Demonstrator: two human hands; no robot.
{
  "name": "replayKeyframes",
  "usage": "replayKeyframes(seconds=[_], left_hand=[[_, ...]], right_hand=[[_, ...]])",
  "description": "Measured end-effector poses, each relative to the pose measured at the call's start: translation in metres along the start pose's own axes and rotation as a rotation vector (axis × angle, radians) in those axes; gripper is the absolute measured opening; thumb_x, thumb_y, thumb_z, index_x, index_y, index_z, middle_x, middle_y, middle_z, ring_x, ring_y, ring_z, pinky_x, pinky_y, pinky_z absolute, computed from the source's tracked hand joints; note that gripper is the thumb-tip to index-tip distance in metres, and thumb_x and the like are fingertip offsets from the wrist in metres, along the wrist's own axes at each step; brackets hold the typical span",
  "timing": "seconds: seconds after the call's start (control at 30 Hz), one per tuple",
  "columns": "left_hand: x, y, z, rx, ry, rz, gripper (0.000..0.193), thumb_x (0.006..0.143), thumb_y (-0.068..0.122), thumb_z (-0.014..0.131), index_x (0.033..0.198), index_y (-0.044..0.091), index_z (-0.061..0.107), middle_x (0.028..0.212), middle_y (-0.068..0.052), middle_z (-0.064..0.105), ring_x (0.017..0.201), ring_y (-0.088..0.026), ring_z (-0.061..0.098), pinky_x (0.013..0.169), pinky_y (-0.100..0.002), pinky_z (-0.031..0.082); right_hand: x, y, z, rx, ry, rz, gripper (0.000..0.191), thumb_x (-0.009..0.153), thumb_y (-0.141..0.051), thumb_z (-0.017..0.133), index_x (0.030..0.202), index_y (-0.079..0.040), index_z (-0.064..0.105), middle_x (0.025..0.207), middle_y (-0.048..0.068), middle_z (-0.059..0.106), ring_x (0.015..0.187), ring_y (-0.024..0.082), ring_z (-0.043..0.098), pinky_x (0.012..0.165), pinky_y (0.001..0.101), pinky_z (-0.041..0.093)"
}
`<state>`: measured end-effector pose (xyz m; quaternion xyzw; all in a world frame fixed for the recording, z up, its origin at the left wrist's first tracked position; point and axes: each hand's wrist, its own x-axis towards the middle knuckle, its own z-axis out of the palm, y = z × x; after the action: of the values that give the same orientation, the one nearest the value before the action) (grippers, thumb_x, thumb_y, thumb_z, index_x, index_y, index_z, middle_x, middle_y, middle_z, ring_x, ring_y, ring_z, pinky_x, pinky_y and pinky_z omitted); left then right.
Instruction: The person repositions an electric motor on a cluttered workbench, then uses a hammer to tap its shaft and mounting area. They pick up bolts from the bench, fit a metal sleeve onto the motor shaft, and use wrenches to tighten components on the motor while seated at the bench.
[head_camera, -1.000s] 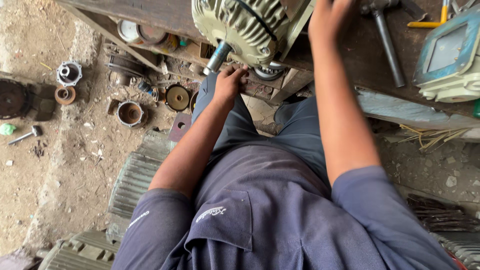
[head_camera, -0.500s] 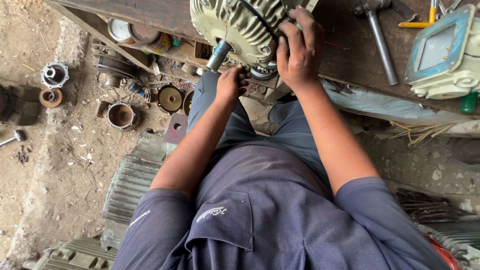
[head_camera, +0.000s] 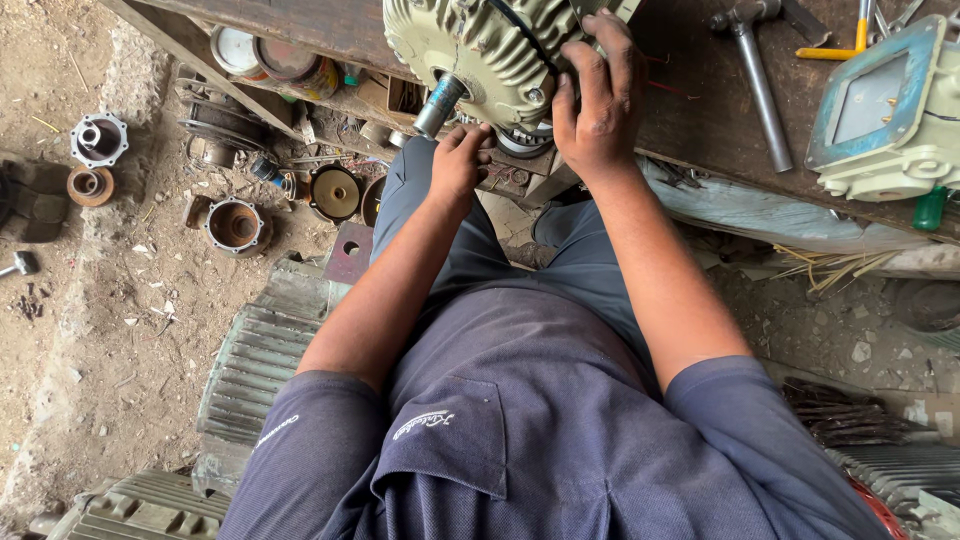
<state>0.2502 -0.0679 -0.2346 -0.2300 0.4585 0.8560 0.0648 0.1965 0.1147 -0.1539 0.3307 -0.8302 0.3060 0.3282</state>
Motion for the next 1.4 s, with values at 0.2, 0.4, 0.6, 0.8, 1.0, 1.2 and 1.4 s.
replayKeyframes(seconds=[0.2,0.4,0.6,0.8,1.0,1.2,1.4], left_hand=[[0.0,0.003,0.001,-0.032,0.038,-0.102,0.019,0.097,0.028,0.063,0.096,0.01,0.066,0.082,0.002,0.069,0.06,-0.005,0.049,0.048,-0.021,0.036],[-0.003,0.004,0.0,-0.03,-0.011,-0.052,0.02,0.098,0.029,0.069,0.096,0.009,0.067,0.084,0.002,0.068,0.062,-0.003,0.047,0.051,-0.02,0.036],[-0.001,-0.001,0.0,-0.032,-0.033,-0.03,0.023,0.097,0.031,0.072,0.094,0.009,0.067,0.084,0.003,0.066,0.064,-0.003,0.047,0.052,-0.02,0.036],[0.0,-0.001,-0.004,-0.154,-0.067,-0.088,0.019,0.095,0.029,0.074,0.097,0.011,0.067,0.086,0.004,0.067,0.066,-0.005,0.051,0.054,-0.021,0.039],[-0.001,0.0,-0.007,-0.149,-0.091,-0.108,0.022,0.096,0.03,0.073,0.099,0.01,0.066,0.085,0.002,0.067,0.066,-0.006,0.051,0.055,-0.022,0.04],[-0.006,0.006,-0.004,-0.157,-0.06,-0.097,0.019,0.096,0.026,0.073,0.101,0.008,0.066,0.086,0.001,0.068,0.064,-0.006,0.05,0.054,-0.023,0.038],[-0.006,0.011,0.0,-0.14,-0.068,-0.12,0.022,0.097,0.026,0.071,0.104,0.006,0.067,0.087,-0.001,0.069,0.064,-0.007,0.051,0.054,-0.023,0.039]], right_hand=[[-0.001,0.001,0.0,-0.009,-0.001,0.004,0.026,0.099,-0.001,0.065,0.125,-0.004,0.062,0.147,0.015,0.049,0.145,0.037,0.047,0.122,0.0511,0.041],[-0.001,0.004,0.003,-0.014,0.007,-0.025,0.025,0.101,-0.003,0.065,0.126,-0.005,0.061,0.148,0.014,0.048,0.145,0.037,0.046,0.122,0.0509,0.04],[0.0,0.003,0.003,-0.024,0.003,-0.007,0.025,0.1,-0.004,0.065,0.125,-0.005,0.061,0.147,0.014,0.049,0.145,0.037,0.046,0.122,0.0512,0.04],[0.001,0.0,0.002,-0.026,0.011,0.0,0.026,0.099,-0.005,0.065,0.124,-0.005,0.061,0.146,0.015,0.05,0.144,0.037,0.047,0.121,0.0515,0.039],[0.002,-0.001,0.0,-0.027,0.016,-0.017,0.026,0.099,-0.006,0.066,0.125,-0.005,0.061,0.145,0.015,0.05,0.144,0.038,0.047,0.121,0.0517,0.039],[0.0,0.0,0.002,-0.016,0.024,-0.017,0.027,0.098,-0.006,0.066,0.125,-0.005,0.061,0.145,0.015,0.051,0.143,0.038,0.048,0.121,0.0518,0.039],[0.001,0.003,0.007,-0.044,0.048,-0.009,0.025,0.098,-0.008,0.065,0.123,-0.006,0.061,0.143,0.015,0.053,0.142,0.038,0.049,0.12,0.0512,0.04]])
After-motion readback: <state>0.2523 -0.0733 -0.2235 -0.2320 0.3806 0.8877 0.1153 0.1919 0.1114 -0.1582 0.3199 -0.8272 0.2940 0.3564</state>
